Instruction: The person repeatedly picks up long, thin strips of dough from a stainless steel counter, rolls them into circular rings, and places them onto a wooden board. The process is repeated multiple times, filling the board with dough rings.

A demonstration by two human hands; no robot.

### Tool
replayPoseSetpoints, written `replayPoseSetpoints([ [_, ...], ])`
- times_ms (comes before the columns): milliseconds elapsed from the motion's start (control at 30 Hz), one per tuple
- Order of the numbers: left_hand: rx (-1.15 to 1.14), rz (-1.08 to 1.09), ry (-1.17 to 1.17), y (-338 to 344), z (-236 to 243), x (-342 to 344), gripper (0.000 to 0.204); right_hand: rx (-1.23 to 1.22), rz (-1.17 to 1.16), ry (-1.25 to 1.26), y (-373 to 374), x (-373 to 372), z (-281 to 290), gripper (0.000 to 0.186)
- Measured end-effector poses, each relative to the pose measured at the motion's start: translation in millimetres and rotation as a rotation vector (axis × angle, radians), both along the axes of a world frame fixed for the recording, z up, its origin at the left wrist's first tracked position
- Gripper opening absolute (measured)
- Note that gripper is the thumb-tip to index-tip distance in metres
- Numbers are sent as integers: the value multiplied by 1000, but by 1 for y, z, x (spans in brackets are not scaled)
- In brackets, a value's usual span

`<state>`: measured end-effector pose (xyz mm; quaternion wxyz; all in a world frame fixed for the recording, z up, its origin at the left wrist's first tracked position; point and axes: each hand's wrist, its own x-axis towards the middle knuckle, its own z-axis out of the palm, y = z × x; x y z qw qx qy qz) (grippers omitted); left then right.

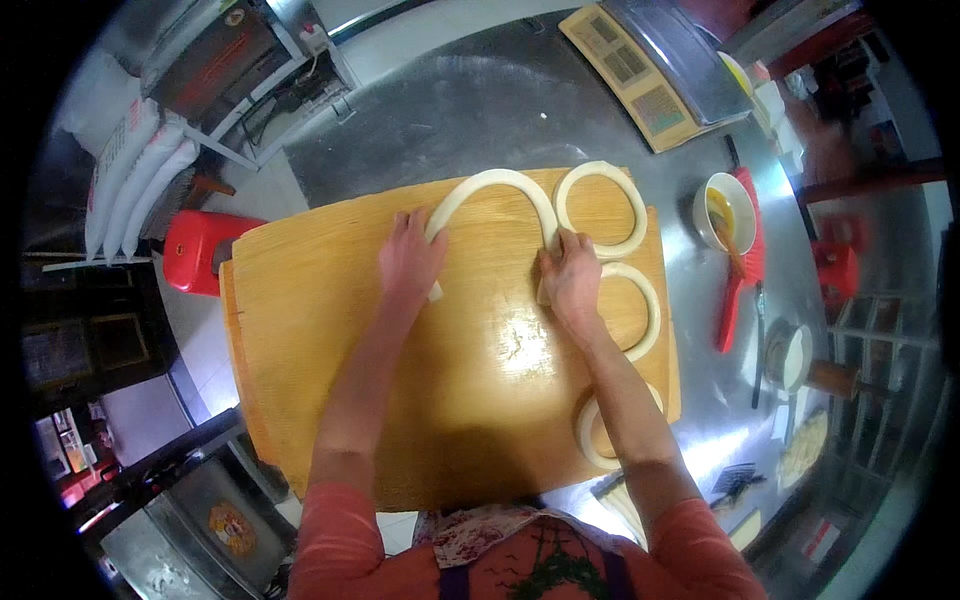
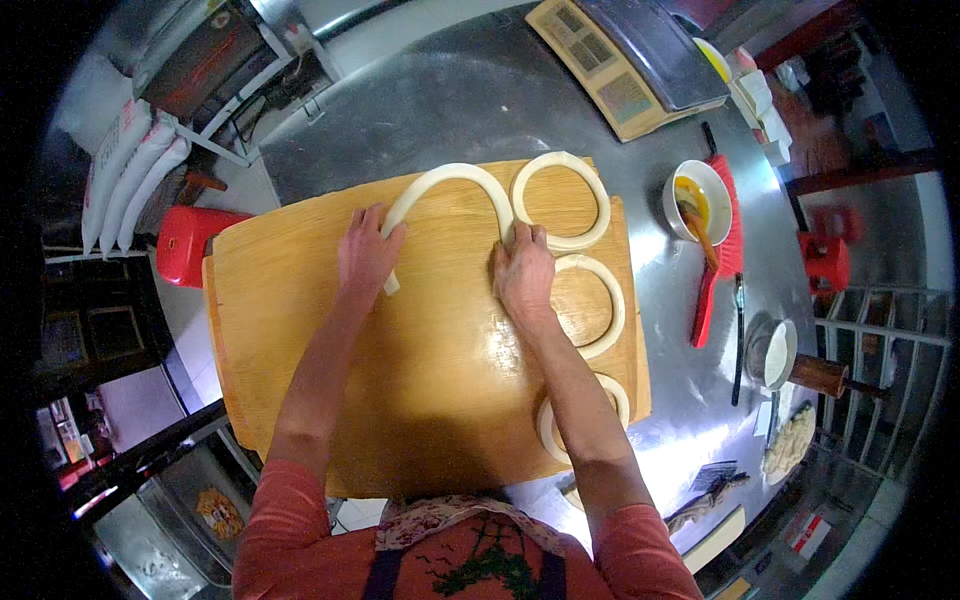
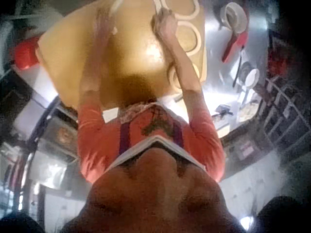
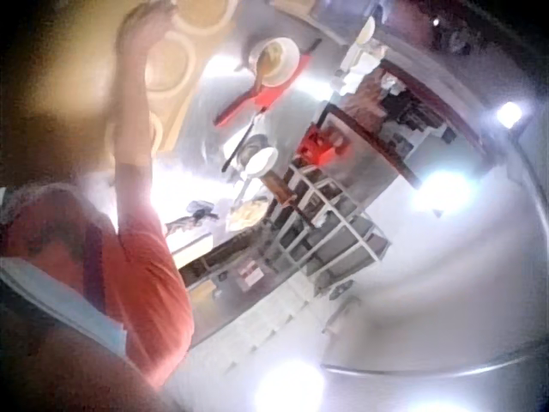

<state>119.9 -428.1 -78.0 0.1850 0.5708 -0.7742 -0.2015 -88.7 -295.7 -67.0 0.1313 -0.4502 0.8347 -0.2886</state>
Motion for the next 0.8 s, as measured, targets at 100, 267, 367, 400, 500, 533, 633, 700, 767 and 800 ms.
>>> replayPoseSetpoints([
  [100,19,39,147,-6,-31,-1,38,-29,-8,23,-10,7,10,39],
  [267,-53,-119,287,13,0,11,29,56,211,206,18,-12,35,36],
  [367,-191,-610,155,6,24,33,30,132,713,258,23,-19,46,37],
  [400,-225,-790,68,4,28,36,30,191,763,295,22,-21,41,38],
  [500,-50,-887,-42,1,24,36,32,316,818,196,11,-28,44,37],
  [533,-61,-902,-19,0,19,31,33,296,783,192,10,-25,43,36],
  [633,-79,-911,75,10,6,7,37,261,705,148,5,-15,40,35],
  [700,-92,-884,170,13,13,-8,39,258,670,85,0,-15,38,36],
  [767,-154,-509,239,1,-1,-17,41,157,514,74,-18,-26,42,37],
  [800,-182,-323,270,-9,-9,-20,42,110,434,68,-30,-31,41,38],
])
